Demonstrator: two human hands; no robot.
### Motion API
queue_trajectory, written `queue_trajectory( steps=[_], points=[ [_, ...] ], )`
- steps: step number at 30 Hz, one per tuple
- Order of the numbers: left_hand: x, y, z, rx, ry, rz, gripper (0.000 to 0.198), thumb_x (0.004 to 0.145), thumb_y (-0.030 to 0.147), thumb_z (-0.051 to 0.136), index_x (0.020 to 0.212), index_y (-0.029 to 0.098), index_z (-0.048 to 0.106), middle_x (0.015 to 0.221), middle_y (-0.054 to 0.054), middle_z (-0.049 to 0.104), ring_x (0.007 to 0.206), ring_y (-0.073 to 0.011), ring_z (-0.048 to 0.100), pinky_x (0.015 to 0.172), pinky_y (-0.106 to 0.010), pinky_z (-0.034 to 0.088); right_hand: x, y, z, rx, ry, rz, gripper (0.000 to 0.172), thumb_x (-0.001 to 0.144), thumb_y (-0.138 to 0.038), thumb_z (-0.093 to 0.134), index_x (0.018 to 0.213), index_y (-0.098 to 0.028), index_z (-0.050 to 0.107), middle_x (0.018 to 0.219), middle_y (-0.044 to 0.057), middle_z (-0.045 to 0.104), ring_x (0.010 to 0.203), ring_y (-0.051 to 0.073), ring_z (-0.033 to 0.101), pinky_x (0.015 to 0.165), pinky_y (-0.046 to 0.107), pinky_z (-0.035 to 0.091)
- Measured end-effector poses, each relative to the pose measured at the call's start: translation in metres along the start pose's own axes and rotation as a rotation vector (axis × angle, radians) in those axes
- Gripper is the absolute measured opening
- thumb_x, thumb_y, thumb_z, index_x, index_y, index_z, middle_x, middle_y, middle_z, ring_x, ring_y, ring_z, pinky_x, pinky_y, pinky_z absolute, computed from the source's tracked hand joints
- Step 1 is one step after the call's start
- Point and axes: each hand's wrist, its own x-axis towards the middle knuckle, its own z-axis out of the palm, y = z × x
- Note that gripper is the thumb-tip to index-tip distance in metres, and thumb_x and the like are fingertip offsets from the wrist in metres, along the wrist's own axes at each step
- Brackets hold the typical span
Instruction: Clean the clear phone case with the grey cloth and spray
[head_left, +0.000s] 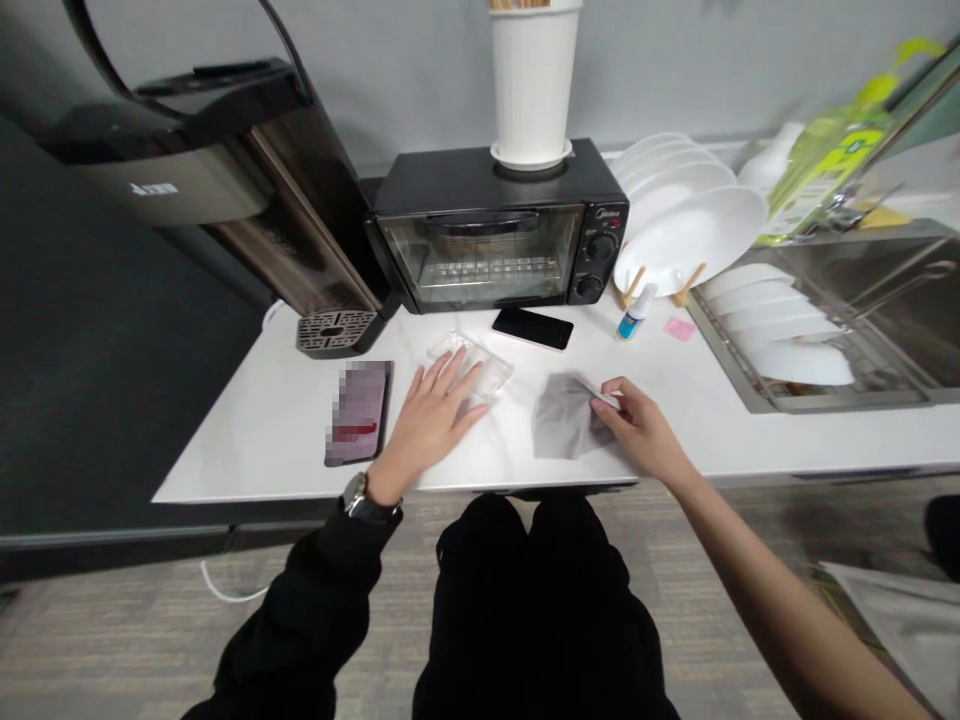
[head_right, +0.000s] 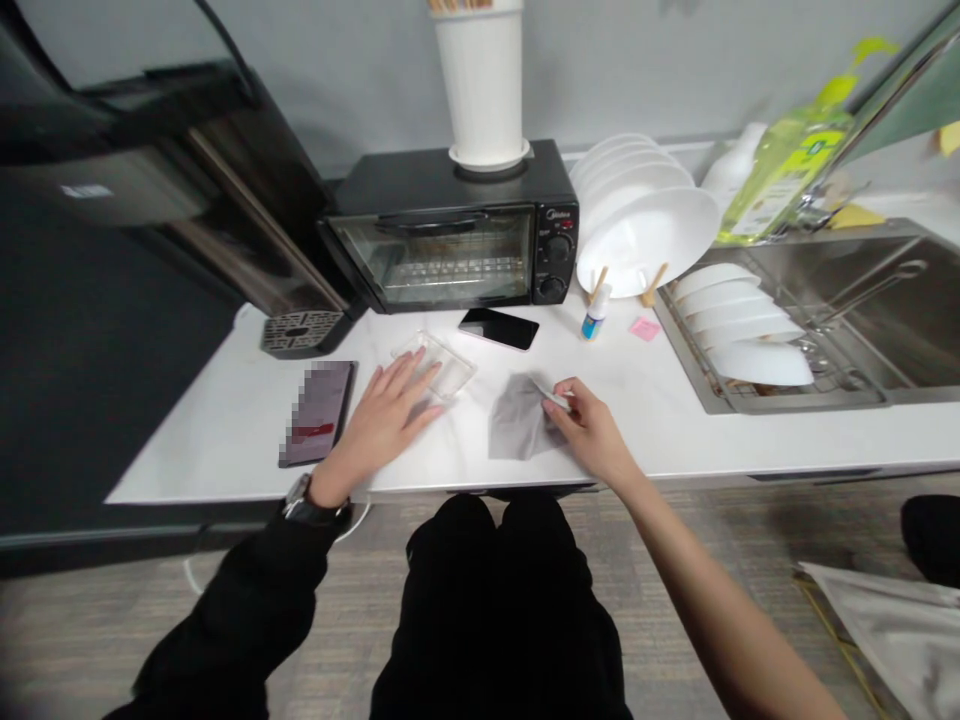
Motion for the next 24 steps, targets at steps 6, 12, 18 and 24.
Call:
queue_trajectory(
  steps=[6,12,18,24],
  points=[
    [0.002,0.018,0.009,-0.058,0.001,0.112,0.070,0.101,0.059,0.055,0.161,0.027,0.040,0.162,-0.014,0.046,0.147,-0.0357,0.042,0.125,-0.057,0.030,-0.016,0.002,-0.037,0.349,0.336,0.149,0.049,0.075,-0.049,0.088,0.113,-0.024,0.070,0.068,-0.004,0.068,0.053,0.014,0.057,0.050,0.026,0.044],
    [0.009,0.011,0.011,-0.187,-0.057,0.086,0.083,0.095,0.063,0.064,0.162,0.025,0.036,0.162,-0.016,0.045,0.151,-0.0368,0.039,0.126,-0.062,0.027,-0.027,-0.021,-0.059,-0.206,0.404,-0.100,0.023,0.092,-0.035,0.072,0.112,-0.027,0.080,0.103,0.007,0.081,0.076,0.025,0.072,0.060,0.036,0.057],
    [0.002,0.056,0.025,-0.294,-0.013,0.102,0.095,0.081,0.061,0.081,0.159,0.024,0.040,0.151,-0.015,0.055,0.139,-0.0356,0.052,0.118,-0.052,0.044,-0.025,-0.030,-0.001,-0.642,-0.178,-0.387,0.052,0.091,-0.010,0.057,0.140,-0.026,0.065,0.106,0.007,0.081,0.096,0.027,0.076,0.081,0.040,0.065],
    [-0.002,0.071,0.035,-0.399,-0.033,0.101,0.112,0.088,0.037,0.080,0.169,0.025,0.004,0.148,-0.014,0.058,0.135,-0.0324,0.055,0.113,-0.049,0.050,-0.044,-0.027,0.029,-0.636,-0.189,-0.430,0.042,0.103,-0.033,0.058,0.143,-0.024,0.064,0.137,0.013,0.070,0.127,0.033,0.066,0.102,0.053,0.061]
  ],
)
